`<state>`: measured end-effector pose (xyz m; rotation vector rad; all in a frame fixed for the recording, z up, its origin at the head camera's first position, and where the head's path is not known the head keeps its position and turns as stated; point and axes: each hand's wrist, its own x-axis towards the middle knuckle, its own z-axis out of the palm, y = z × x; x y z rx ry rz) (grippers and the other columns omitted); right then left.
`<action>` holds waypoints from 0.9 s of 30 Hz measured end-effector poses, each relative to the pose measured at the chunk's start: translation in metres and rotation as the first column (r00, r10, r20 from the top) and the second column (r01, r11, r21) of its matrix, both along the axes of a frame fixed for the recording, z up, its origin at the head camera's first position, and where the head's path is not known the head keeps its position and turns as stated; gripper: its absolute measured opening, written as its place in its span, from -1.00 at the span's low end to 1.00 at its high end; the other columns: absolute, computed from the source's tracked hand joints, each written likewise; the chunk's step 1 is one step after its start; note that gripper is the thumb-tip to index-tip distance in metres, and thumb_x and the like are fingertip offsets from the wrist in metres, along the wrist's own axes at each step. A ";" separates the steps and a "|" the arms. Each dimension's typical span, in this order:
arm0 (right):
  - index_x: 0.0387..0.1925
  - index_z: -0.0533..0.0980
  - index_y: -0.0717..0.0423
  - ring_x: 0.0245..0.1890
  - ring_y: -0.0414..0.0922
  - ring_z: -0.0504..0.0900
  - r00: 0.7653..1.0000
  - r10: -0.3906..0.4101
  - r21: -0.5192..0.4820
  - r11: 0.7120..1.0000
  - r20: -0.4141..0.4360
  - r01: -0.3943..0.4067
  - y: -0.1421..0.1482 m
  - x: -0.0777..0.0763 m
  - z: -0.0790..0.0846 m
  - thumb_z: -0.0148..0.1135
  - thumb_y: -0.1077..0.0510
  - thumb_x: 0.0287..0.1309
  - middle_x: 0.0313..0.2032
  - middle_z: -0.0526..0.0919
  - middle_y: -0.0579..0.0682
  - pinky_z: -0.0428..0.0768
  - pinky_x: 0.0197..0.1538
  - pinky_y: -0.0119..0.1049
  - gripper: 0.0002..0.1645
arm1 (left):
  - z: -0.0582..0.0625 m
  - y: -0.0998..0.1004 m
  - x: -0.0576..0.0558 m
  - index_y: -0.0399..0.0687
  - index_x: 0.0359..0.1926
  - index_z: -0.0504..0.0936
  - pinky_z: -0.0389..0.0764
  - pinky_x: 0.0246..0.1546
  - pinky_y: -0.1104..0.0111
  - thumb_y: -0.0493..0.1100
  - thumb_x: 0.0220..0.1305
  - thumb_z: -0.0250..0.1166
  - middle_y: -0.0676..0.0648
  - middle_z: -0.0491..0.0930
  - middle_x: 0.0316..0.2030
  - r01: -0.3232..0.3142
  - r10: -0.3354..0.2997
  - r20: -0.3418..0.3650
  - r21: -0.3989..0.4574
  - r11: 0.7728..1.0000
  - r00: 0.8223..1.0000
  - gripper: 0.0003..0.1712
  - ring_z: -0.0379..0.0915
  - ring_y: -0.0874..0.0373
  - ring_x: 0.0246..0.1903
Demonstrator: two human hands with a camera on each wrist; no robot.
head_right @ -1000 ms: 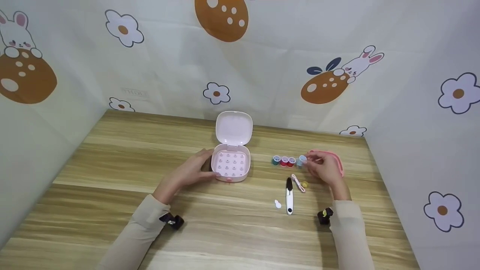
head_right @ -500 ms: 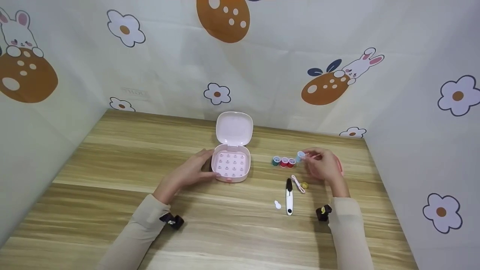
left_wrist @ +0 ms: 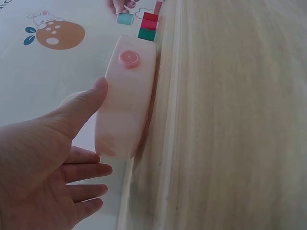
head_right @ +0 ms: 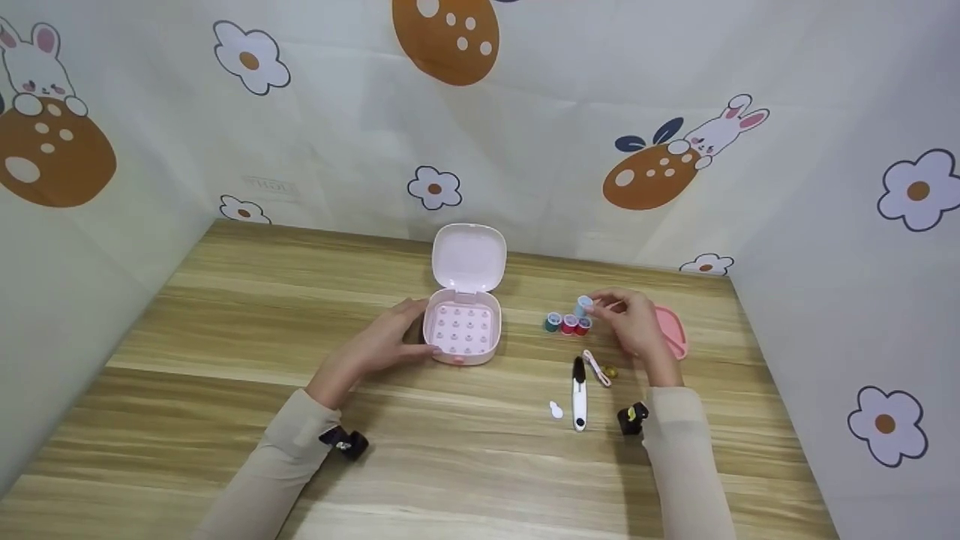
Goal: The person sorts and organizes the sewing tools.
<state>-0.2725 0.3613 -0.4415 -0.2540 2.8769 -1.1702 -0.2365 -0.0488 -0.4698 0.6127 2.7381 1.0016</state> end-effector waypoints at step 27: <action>0.13 0.66 0.37 -0.20 -0.22 0.62 0.997 0.079 -0.139 0.987 -0.006 -0.079 -0.058 -0.014 -0.008 0.39 0.18 0.39 -0.10 0.74 0.19 0.66 -0.17 -0.47 -0.60 | 0.001 0.000 0.000 -0.33 0.58 0.23 0.04 0.64 -0.03 0.07 0.32 0.50 -0.36 0.28 0.53 0.012 -0.012 -0.026 0.009 1.000 1.000 0.03 0.07 -0.34 0.57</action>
